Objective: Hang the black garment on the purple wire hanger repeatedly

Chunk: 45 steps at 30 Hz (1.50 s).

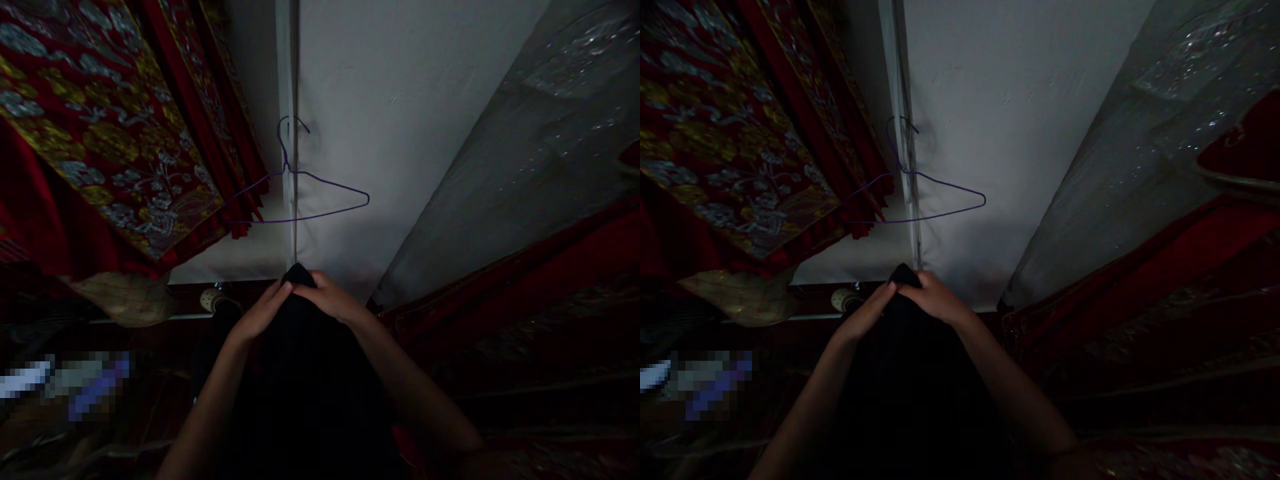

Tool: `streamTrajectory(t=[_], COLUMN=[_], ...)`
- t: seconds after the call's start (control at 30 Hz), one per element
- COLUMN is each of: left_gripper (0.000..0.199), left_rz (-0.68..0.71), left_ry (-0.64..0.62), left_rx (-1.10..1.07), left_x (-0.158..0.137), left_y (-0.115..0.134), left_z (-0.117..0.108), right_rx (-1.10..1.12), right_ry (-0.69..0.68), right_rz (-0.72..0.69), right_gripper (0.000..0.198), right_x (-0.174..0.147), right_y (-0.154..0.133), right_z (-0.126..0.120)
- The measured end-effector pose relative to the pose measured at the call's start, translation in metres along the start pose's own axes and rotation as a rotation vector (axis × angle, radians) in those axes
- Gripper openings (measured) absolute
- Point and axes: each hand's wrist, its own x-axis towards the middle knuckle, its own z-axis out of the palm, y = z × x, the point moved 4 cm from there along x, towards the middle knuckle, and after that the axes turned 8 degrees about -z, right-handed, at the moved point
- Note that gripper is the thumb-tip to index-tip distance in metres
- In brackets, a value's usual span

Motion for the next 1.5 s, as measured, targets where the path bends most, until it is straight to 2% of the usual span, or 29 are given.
streamTrajectory(t=[0.07, 0.13, 0.2, 0.3, 0.37, 0.4, 0.47, 0.53, 0.57, 0.67, 0.7, 0.73, 0.8, 0.93, 1.0, 1.1, 1.17, 1.23, 1.3, 1.33, 1.43, 1.5], left_gripper=[0.055, 0.050, 0.045, 0.040, 0.035, 0.032, 0.028, 0.026, 0.025, 0.020, 0.019, 0.019, 0.020, 0.021, 0.021, 0.027, 0.023, 0.026, 0.029, 0.030, 0.037, 0.041], left_rz=[-0.098, -0.140, -0.143, -0.101, -0.069, -0.048, 0.002, 0.046, 0.063, 0.109, 0.116, 0.115, 0.088, -0.045, -0.058, -0.005, 0.003, 0.035, 0.124, 0.172, 0.211, 0.183], left_ry=[-0.170, -0.318, -0.356, -0.227, -0.097, -0.024, 0.102, 0.163, 0.170, 0.203, 0.207, 0.204, 0.142, -0.086, -0.087, 0.022, 0.099, 0.164, 0.211, 0.232, 0.305, 0.314], left_rx=[0.062, 0.202, 0.353, 0.542, 0.620, 0.644, 0.664, 0.638, 0.612, 0.543, 0.543, 0.555, 0.590, 0.597, 0.591, 0.636, 0.710, 0.807, 0.910, 0.958, 1.058, 1.063], left_x=[-0.003, -0.008, -0.010, -0.010, -0.010, -0.010, -0.011, -0.013, -0.014, -0.018, -0.020, -0.021, -0.023, -0.027, -0.029, -0.028, -0.024, -0.018, -0.010, -0.007, 0.003, 0.008], left_y=[-0.018, -0.031, -0.039, -0.040, -0.033, -0.027, -0.007, 0.018, 0.031, 0.065, 0.072, 0.077, 0.076, 0.048, 0.032, 0.016, 0.007, 0.001, -0.001, -0.001, -0.003, -0.004], left_z=[0.000, -0.004, -0.017, -0.054, -0.081, -0.094, -0.114, -0.126, -0.128, -0.132, -0.133, -0.133, -0.133, -0.134, -0.139, -0.151, -0.162, -0.172, -0.179, -0.181, -0.185, -0.184], right_rx=[-0.155, -0.304, -0.425, -0.507, -0.492, -0.485, -0.475, -0.439, -0.406, -0.315, -0.307, -0.310, -0.337, -0.379, -0.329, -0.170, -0.164, -0.287, -0.424, -0.472, -0.567, -0.632], right_ry=[-0.129, -0.241, -0.312, -0.439, -0.534, -0.542, -0.443, -0.346, -0.357, -0.550, -0.568, -0.540, -0.400, -0.096, 0.050, 0.199, 0.177, 0.061, -0.070, -0.102, -0.065, -0.035], right_rz=[-0.050, -0.087, -0.133, -0.126, -0.099, -0.112, -0.201, -0.278, -0.280, -0.203, -0.187, -0.187, -0.227, -0.257, -0.189, -0.091, -0.101, -0.208, -0.344, -0.392, -0.396, -0.369], right_gripper=[0.033, 0.039, 0.043, 0.046, 0.039, 0.032, 0.025, 0.035, 0.034, 0.018, 0.014, 0.013, 0.013, 0.027, 0.034, 0.041, 0.040, 0.033, 0.026, 0.029, 0.038, 0.026], right_x=[0.011, 0.022, 0.032, 0.041, 0.043, 0.044, 0.047, 0.048, 0.048, 0.044, 0.045, 0.047, 0.056, 0.081, 0.090, 0.097, 0.100, 0.103, 0.106, 0.107, 0.112, 0.112], right_y=[-0.022, -0.042, -0.058, -0.063, -0.058, -0.055, -0.051, -0.047, -0.044, -0.032, -0.030, -0.029, -0.034, -0.047, -0.048, -0.045, -0.044, -0.046, -0.046, -0.044, -0.030, -0.023], right_z=[-0.016, -0.029, -0.037, -0.038, -0.034, -0.032, -0.031, -0.029, -0.026, -0.015, -0.015, -0.018, -0.032, -0.069, -0.082, -0.090, -0.090, -0.088, -0.086, -0.087, -0.096, -0.103])
